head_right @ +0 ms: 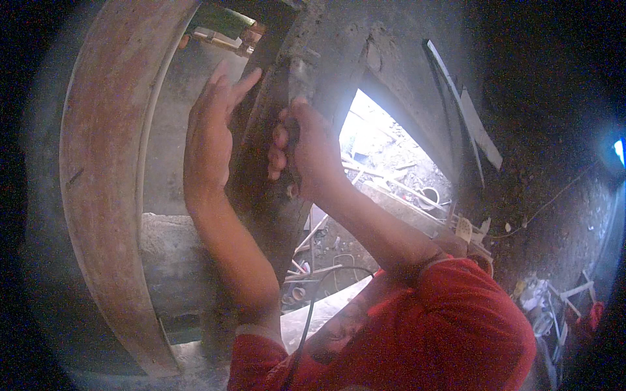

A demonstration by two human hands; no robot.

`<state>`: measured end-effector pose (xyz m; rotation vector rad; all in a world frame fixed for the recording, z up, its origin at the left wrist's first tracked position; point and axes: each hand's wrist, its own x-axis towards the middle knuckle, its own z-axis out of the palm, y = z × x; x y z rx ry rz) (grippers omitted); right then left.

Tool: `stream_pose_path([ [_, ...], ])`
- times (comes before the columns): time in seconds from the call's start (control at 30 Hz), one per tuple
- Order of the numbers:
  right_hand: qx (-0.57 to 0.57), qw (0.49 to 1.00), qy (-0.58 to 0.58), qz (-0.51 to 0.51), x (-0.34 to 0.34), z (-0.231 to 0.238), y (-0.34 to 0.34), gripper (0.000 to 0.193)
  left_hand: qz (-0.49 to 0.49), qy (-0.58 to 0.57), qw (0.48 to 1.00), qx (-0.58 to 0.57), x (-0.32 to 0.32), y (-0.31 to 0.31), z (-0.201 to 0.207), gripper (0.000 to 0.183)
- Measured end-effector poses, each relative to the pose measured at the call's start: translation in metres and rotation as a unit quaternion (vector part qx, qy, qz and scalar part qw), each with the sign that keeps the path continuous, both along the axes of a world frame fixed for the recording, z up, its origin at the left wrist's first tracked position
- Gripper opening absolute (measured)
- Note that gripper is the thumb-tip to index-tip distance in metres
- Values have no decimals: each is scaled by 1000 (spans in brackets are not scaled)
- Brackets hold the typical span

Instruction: The person uses a hand trowel to scrape and smooth the surface of a curved concrete structure. They repeatedly apply the tool along the edges and underside, removing loose material and refining the finish.

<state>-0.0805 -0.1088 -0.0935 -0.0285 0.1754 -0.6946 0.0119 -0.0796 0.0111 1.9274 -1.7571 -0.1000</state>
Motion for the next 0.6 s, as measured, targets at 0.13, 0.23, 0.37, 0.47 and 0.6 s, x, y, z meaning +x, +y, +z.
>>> stream_pose_path([
  [0.13,-94,995,3,27,-4,3,14,32,-15,-2,1000,19,4,-14,1,64],
  [0.23,-80,997,15,14,2,4,-1,32,-5,15,1000,-14,4,-15,-3,63],
  [0.37,-34,999,-5,-10,5,-5,-9,33,-23,-27,999,-25,7,-19,-5,60],
  [0.47,-89,995,-4,35,-6,5,0,31,-8,-69,998,-13,6,-22,-3,39],
  [0.6,-5,1000,-2,1,0,9,-23,28,-18,-122,992,-19,8,-21,-6,36],
])
